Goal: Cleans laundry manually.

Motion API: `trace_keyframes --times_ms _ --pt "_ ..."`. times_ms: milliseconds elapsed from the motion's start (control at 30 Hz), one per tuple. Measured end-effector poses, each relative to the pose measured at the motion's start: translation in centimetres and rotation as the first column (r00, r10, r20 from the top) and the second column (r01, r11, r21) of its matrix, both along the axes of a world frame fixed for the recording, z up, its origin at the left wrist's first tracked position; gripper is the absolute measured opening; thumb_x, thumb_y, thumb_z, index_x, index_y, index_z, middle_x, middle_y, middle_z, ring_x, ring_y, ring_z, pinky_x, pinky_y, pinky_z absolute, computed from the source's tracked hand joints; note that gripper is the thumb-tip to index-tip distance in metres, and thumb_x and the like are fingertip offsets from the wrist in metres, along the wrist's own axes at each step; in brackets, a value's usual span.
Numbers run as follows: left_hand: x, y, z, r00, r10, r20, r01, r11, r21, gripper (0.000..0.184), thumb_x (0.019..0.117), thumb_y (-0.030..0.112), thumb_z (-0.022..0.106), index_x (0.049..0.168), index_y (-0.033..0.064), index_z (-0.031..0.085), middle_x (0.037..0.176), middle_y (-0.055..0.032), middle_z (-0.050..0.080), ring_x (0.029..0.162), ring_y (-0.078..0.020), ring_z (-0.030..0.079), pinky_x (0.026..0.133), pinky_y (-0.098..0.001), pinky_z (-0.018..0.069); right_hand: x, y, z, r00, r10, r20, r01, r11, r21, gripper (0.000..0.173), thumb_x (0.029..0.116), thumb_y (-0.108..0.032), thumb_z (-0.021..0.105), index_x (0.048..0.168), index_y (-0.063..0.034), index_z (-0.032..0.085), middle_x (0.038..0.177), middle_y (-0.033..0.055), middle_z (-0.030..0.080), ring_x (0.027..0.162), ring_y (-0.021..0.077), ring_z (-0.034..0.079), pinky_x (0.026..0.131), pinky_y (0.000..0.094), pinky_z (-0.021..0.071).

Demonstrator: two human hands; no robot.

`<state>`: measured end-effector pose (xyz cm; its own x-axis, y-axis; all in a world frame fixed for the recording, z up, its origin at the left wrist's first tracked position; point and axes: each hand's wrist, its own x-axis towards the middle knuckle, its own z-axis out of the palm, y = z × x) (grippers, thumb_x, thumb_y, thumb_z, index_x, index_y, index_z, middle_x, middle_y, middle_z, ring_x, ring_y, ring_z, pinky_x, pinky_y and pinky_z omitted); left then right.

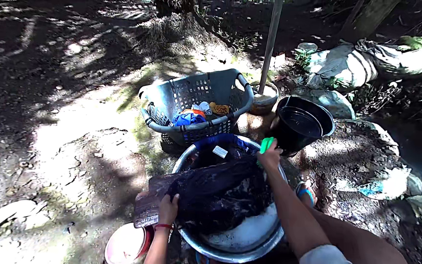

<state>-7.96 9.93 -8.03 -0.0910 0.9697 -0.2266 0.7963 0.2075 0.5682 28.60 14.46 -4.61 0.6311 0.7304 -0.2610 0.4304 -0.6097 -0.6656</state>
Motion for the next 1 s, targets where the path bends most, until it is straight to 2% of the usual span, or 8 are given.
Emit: trace_keyframes --times_ms 200,333,433,533,633,767,867,1000 --pt "-0.2 1.8 -6.3 0.874 -0.019 -0.486 -0.066 0.985 -0.157 0.045 0.1112 0.032 0.038 0.131 0.0003 0.064 0.118 -0.0299 0.069 0.118 -0.0487 0.063 0.108 -0.066 0.0368 -25.3 -3.9 -6.3 0.577 0.81 -0.105 -0.817 0.575 -0.044 0.055 0.1075 -0.028 0.051 0.16 -0.0307 0.037 0.159 0.0368 0.028 0.133 0.0543 0.048 0.104 0.0641 0.0462" --pt "-1.2 1.4 -6.2 0.865 0.0 -0.503 -0.06 0.993 -0.103 0.041 0.1114 0.027 0.039 0.131 0.0022 0.065 0.112 -0.03 0.071 0.113 -0.05 0.065 0.107 -0.066 0.036 -20.6 -3.1 -10.3 0.641 0.767 -0.005 -0.76 0.634 -0.139 0.054 0.1055 -0.032 0.051 0.158 -0.0339 0.04 0.153 0.0356 0.039 0.128 0.0524 0.054 0.098 0.0637 0.049" --pt "-1.2 1.1 -6.9 0.888 0.057 -0.457 -0.073 0.997 -0.018 0.037 0.11 0.023 0.042 0.126 0.0 0.068 0.11 -0.031 0.071 0.112 -0.0518 0.065 0.106 -0.0678 0.0359 -7.2 -1.0 -14.4 0.851 0.494 0.178 -0.448 0.86 -0.243 0.055 0.105 -0.034 0.051 0.159 -0.0272 0.041 0.145 0.0387 0.046 0.117 0.0542 0.06 0.093 0.0627 0.0517" --pt "-1.4 0.9 -8.5 0.889 0.13 -0.44 -0.084 0.989 0.124 0.037 0.1084 0.022 0.046 0.111 -0.004 0.071 0.101 -0.0311 0.072 0.105 -0.0518 0.067 0.1 -0.0681 0.0394 0.8 1.3 -15.0 0.937 0.262 0.231 -0.156 0.905 -0.397 0.055 0.108 -0.032 0.046 0.161 -0.0243 0.035 0.153 0.035 0.039 0.13 0.0511 0.054 0.103 0.0594 0.0481" --pt "-1.4 0.8 -9.4 0.895 0.163 -0.416 -0.086 0.977 0.197 0.038 0.1079 0.023 0.047 0.104 -0.0052 0.072 0.097 -0.032 0.072 0.102 -0.053 0.068 0.096 -0.0696 0.0409 -8.4 1.7 -11.0 0.941 0.313 0.128 -0.27 0.923 -0.275 0.053 0.1105 -0.031 0.04 0.155 -0.0028 0.038 0.152 0.0339 0.042 0.136 0.0476 0.05 0.111 0.0577 0.0426" --pt "-1.4 0.7 -8.2 0.902 0.124 -0.415 -0.08 0.989 0.12 0.037 0.1089 0.022 0.045 0.112 -0.0053 0.071 0.104 -0.0329 0.071 0.107 -0.0525 0.066 0.099 -0.0687 0.0396 -26.8 -3.3 -8.2 0.601 0.799 -0.018 -0.781 0.582 -0.226 0.058 0.1058 -0.015 0.048 0.161 -0.0286 0.035 0.155 0.0369 0.032 0.13 0.0513 0.051 0.101 0.0583 0.049" --pt "-1.6 0.4 -8.0 0.901 0.109 -0.421 -0.061 0.99 0.125 0.037 0.1085 0.021 0.046 0.112 -0.0066 0.071 0.102 -0.0333 0.071 0.105 -0.053 0.067 0.098 -0.0692 0.0398 -20.0 -3.6 -10.6 0.635 0.773 0.002 -0.766 0.63 -0.126 0.054 0.1033 -0.031 0.056 0.156 -0.0327 0.045 0.151 0.036 0.041 0.123 0.0526 0.057 0.094 0.0639 0.0502" --pt "-1.3 0.6 -8.6 0.896 0.14 -0.422 -0.089 0.986 0.139 0.037 0.1087 0.022 0.046 0.11 -0.0052 0.071 0.102 -0.0329 0.071 0.106 -0.0529 0.066 0.099 -0.069 0.0387 -0.5 0.5 -15.2 0.903 0.386 0.19 -0.314 0.893 -0.322 0.056 0.1056 -0.035 0.051 0.16 -0.0254 0.039 0.148 0.0349 0.046 0.122 0.0511 0.059 0.098 0.0603 0.0507"
